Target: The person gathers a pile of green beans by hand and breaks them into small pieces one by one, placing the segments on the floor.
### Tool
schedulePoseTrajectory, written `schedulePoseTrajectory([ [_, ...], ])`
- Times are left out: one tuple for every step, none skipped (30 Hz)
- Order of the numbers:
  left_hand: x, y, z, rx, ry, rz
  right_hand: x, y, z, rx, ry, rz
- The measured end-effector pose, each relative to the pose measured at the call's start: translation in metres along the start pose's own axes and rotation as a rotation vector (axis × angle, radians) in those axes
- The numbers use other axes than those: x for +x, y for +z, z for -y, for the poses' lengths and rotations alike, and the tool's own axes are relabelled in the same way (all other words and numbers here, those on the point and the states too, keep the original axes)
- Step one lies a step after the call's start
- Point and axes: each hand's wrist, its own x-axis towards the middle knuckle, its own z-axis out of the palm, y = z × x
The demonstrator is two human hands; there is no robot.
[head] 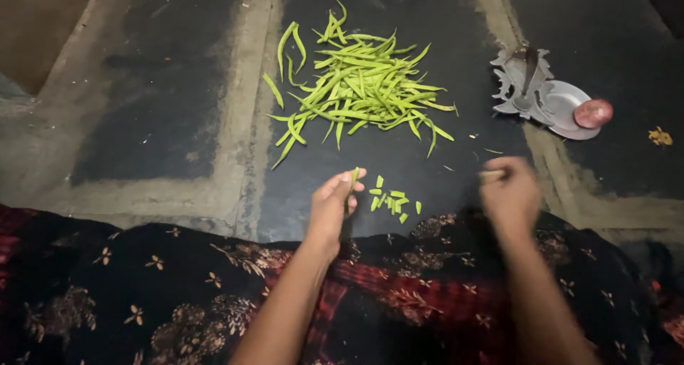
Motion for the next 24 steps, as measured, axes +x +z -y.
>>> schedulePoseTrajectory([
  [0.001, 0.0, 0.001, 0.014, -0.021, 0.014, 0.005, -0.006, -0.004, -0.061, -0.116, -0.049],
  [0.003, 0.001, 0.002, 0.025, -0.043, 0.028, 0.008, -0.012, -0.007, -0.125, -0.233, -0.097],
  [0.005, 0.002, 0.004, 0.037, -0.065, 0.042, 0.007, -0.017, -0.007, -0.188, -0.35, -0.145],
  [0.006, 0.004, 0.007, 0.075, -0.096, 0.053, 0.0, -0.016, -0.003, -0.175, -0.387, -0.093],
  [0.007, 0.006, 0.011, 0.112, -0.128, 0.064, -0.015, -0.01, 0.006, -0.162, -0.424, -0.042],
  [0.009, 0.006, 0.015, 0.155, -0.159, 0.072, -0.031, -0.003, 0.017, -0.144, -0.459, 0.012],
  [0.011, 0.006, 0.02, 0.185, -0.151, 0.094, -0.046, -0.001, 0.03, -0.053, -0.564, 0.078],
  [0.012, 0.005, 0.025, 0.218, -0.143, 0.115, -0.06, 0.002, 0.044, 0.042, -0.668, 0.145],
  [0.013, 0.002, 0.029, 0.252, -0.135, 0.135, -0.072, 0.005, 0.057, 0.115, -0.769, 0.193],
  [0.013, -0.001, 0.034, 0.238, -0.157, 0.155, -0.084, 0.006, 0.068, 0.185, -0.867, 0.244],
  [0.013, -0.003, 0.037, 0.225, -0.179, 0.176, -0.094, 0.008, 0.078, 0.195, -0.823, 0.298],
  [0.014, -0.003, 0.039, 0.21, -0.199, 0.2, -0.101, 0.01, 0.085, 0.201, -0.78, 0.348],
  [0.013, -0.004, 0.039, 0.222, -0.211, 0.206, -0.104, 0.009, 0.088, 0.208, -0.737, 0.398],
  [0.012, -0.005, 0.038, 0.235, -0.219, 0.211, -0.102, 0.009, 0.09, 0.213, -0.754, 0.38],
  [0.011, -0.005, 0.036, 0.248, -0.227, 0.216, -0.098, 0.009, 0.091, 0.219, -0.771, 0.363],
  [0.011, -0.004, 0.034, 0.348, -0.144, 0.227, -0.098, 0.01, 0.09, 0.224, -0.785, 0.35],
  [0.01, -0.003, 0.031, 0.448, -0.06, 0.239, -0.098, 0.01, 0.088, 0.221, -0.75, 0.339],
  [0.009, 0.0, 0.029, 0.546, 0.025, 0.253, -0.096, 0.01, 0.087, 0.216, -0.716, 0.327],
  [0.004, 0.0, 0.028, 0.615, 0.159, 0.235, -0.095, 0.009, 0.085, 0.21, -0.681, 0.315],
  [0.0, 0.001, 0.027, 0.683, 0.296, 0.218, -0.094, 0.009, 0.084, 0.213, -0.671, 0.308],
  [-0.003, 0.002, 0.026, 0.748, 0.435, 0.2, -0.094, 0.01, 0.084, 0.216, -0.661, 0.3],
  [-0.003, 0.002, 0.024, 0.763, 0.43, 0.22, -0.094, 0.011, 0.083, 0.219, -0.652, 0.293],
  [-0.003, 0.002, 0.022, 0.778, 0.425, 0.24, -0.094, 0.012, 0.082, 0.262, -0.668, 0.277],
  [-0.004, 0.001, 0.022, 0.793, 0.417, 0.26, -0.094, 0.014, 0.081, 0.304, -0.683, 0.263],
])
